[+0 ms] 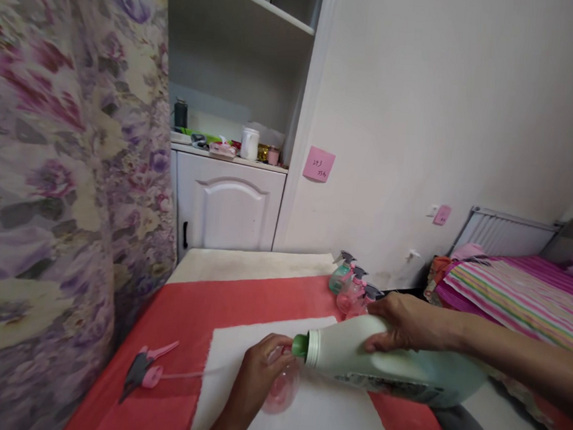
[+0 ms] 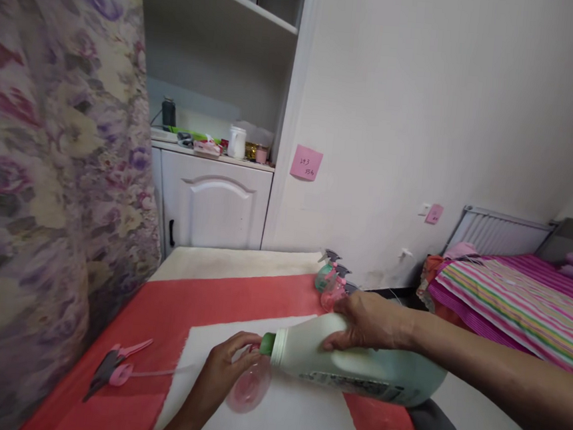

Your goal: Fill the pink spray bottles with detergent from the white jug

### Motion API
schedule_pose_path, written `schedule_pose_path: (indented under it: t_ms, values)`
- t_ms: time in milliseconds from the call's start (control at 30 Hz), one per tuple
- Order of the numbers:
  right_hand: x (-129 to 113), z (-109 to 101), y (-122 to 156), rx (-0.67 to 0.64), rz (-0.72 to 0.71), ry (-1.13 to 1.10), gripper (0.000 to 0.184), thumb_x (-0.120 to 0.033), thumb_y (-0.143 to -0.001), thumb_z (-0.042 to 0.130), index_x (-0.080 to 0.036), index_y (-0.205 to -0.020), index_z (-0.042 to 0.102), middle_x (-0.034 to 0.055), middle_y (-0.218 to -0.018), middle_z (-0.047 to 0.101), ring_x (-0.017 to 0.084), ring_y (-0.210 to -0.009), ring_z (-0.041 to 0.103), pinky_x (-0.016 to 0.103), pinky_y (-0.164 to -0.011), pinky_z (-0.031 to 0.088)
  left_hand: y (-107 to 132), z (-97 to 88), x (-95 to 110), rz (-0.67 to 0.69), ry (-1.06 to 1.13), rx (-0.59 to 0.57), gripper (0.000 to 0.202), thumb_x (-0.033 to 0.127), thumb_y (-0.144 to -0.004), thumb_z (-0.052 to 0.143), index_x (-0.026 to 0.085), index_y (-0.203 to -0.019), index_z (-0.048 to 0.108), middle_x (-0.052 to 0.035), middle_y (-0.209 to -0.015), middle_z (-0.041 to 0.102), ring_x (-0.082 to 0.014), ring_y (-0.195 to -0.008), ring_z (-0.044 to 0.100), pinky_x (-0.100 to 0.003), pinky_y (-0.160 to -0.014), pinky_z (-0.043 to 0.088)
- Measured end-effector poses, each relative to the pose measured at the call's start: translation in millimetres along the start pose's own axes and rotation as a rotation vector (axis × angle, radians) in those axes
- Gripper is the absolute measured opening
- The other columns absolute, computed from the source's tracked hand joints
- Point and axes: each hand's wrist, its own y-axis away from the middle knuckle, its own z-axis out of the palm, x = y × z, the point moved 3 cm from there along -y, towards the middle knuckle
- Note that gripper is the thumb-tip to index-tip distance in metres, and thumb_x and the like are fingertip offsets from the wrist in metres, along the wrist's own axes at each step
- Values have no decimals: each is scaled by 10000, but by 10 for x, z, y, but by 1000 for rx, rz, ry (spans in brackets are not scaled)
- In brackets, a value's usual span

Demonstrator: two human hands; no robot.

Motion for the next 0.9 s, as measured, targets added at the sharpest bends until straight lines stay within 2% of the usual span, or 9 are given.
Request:
schedule_pose_path:
  t_ms: [500,667,900]
  values:
    - [-51,-49,0,-13,-4,-6,469,-651,-755,642,-183,-781,622,12,-666,623,141,-577,548,232,-508,353,-1,0,-23,18,-25,-25,134,227,-789,624,219,-880,723,-36,-919,722,-224,-909,661,-290,-835,465]
    - [-52,-55,-3,-17,6,-10,480,-658,-749,645,-180,-796,633,20,-680,637,152,-599,572,231,-516,362,3,6,0,7,-19,-24,127,232,-783,620,219,-860,720,-37,-912,725,-225,-904,662,-291,-831,468]
    - [-86,-89,-9,-13,-23,6,450,-630,-774,638,-181,-781,623,-6,-645,592,125,-563,532,231,-512,343,7,11,49,-4,-31,-28,141,253,-775,602,225,-851,718,-46,-913,725,-237,-906,657,-317,-838,471]
